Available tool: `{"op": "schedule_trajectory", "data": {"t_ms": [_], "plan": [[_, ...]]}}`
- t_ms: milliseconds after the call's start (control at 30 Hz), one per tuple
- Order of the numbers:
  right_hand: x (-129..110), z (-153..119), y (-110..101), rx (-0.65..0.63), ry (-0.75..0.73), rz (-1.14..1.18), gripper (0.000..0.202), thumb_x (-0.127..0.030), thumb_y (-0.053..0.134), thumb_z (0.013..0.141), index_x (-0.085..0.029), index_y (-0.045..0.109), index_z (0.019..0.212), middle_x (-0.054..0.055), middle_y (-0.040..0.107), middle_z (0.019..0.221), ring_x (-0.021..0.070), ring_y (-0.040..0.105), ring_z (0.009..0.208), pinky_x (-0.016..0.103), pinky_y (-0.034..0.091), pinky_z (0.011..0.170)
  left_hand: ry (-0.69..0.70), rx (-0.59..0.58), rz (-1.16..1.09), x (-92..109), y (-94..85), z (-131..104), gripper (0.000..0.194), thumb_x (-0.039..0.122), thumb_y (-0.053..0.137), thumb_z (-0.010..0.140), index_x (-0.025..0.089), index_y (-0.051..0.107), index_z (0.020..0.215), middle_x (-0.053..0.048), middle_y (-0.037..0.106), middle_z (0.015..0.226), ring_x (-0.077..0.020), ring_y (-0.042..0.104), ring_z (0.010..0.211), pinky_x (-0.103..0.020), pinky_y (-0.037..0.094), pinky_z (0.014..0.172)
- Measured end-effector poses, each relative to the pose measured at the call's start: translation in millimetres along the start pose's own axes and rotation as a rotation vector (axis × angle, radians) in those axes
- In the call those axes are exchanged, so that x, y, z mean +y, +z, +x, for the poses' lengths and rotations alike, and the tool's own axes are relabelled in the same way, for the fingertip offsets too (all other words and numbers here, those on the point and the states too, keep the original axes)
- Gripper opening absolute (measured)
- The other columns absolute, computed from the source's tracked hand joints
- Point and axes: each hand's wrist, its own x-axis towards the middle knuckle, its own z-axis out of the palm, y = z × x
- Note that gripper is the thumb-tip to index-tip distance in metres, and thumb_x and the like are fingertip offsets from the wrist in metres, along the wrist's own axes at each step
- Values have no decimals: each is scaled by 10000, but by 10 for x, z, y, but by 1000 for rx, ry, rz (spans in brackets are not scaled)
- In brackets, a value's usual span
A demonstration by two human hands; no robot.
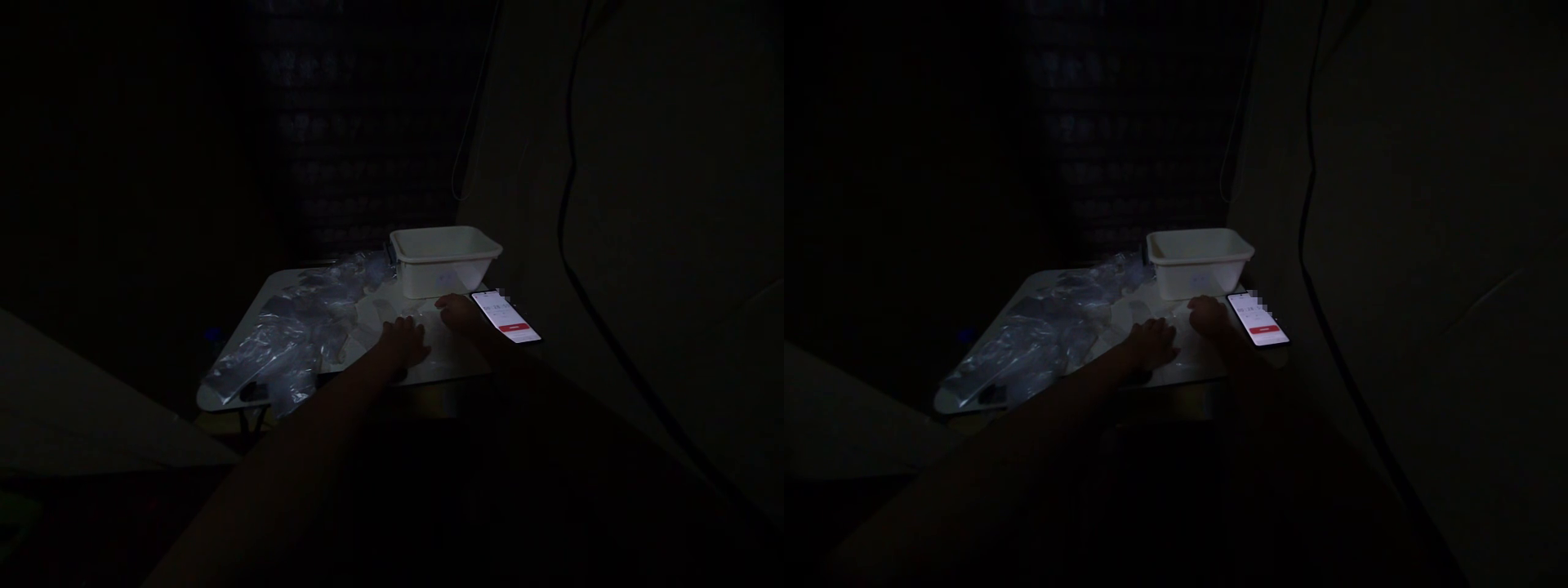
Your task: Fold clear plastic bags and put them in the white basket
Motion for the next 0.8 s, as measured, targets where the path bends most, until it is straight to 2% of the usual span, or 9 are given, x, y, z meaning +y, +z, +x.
{"op": "schedule_trajectory", "data": {"t_ms": [67, 133, 233, 300, 367, 467, 533, 600, 800], "plan": [[-21, -8, -22, -45, 2, 2, 280, -163, 346, 701, -170, 562, 878, 48, 572, 948, 148, 498, 876, 241, 356, 761, 32, 18, 11, -35, -9, 35, 450, 464, 304, 741, 172, 402, 1069, -132, 348, 1194, -272, 307, 1079, -443, 281, 805], [-34, -24, -31, -99, -8, -10, 246, -208, 397, 682, -177, 561, 863, 50, 578, 908, 148, 517, 822, 231, 374, 712, 43, 44, 21, -65, -3, 65, 442, 443, 305, 747, 157, 412, 1067, -140, 288, 1239, -279, 246, 1119, -447, 265, 819], [-21, -50, -16, -112, -9, -60, 380, -246, 511, 604, -185, 500, 979, 72, 537, 975, 173, 509, 841, 240, 384, 681, 79, 76, 45, -89, 5, 96, 431, 409, 321, 744, 137, 436, 1058, -120, 161, 1307, -289, 139, 1165, -452, 243, 839], [2, -55, 0, -93, 37, -98, 475, -265, 536, 584, -178, 453, 1043, 92, 514, 1002, 190, 503, 857, 249, 389, 664, 129, 79, 58, -90, -3, 107, 392, 378, 318, 747, 147, 472, 1024, -85, 155, 1317, -285, 116, 1172, -451, 241, 842], [26, -47, 7, -93, 84, -117, 452, -268, 522, 597, -165, 461, 1033, 98, 520, 986, 192, 507, 853, 245, 391, 646, 167, 74, 65, -82, -17, 112, 361, 356, 311, 751, 158, 497, 989, -72, 232, 1290, -276, 153, 1161, -439, 258, 834], [47, -19, -5, -129, 122, -111, 277, -223, 449, 649, -148, 541, 899, 95, 564, 900, 177, 528, 805, 229, 390, 616, 203, 86, 72, -71, -32, 114, 340, 344, 310, 754, 155, 505, 959, -90, 381, 1179, -260, 267, 1100, -407, 294, 809], [46, 2, -26, -138, 147, -103, 232, -197, 402, 672, -143, 573, 819, 95, 587, 844, 173, 540, 772, 225, 387, 594, 220, 116, 75, -77, -26, 114, 329, 339, 310, 755, 151, 501, 946, -97, 430, 1110, -248, 324, 1048, -389, 315, 789], [36, 20, -50, -123, 155, -92, 235, -193, 382, 682, -137, 587, 784, 98, 597, 824, 172, 545, 760, 225, 384, 589, 228, 130, 68, -94, -8, 111, 323, 337, 308, 756, 151, 483, 954, -102, 448, 1066, -237, 366, 999, -373, 340, 758], [-11, 5, -133, -65, 139, -5, 257, -182, 354, 691, -136, 603, 734, 79, 614, 790, 150, 549, 734, 214, 384, 599, 244, 57, 37, -93, 15, 47, 323, 338, 299, 762, 175, 408, 1019, -102, 423, 1067, -232, 411, 955, -347, 389, 680]]}}
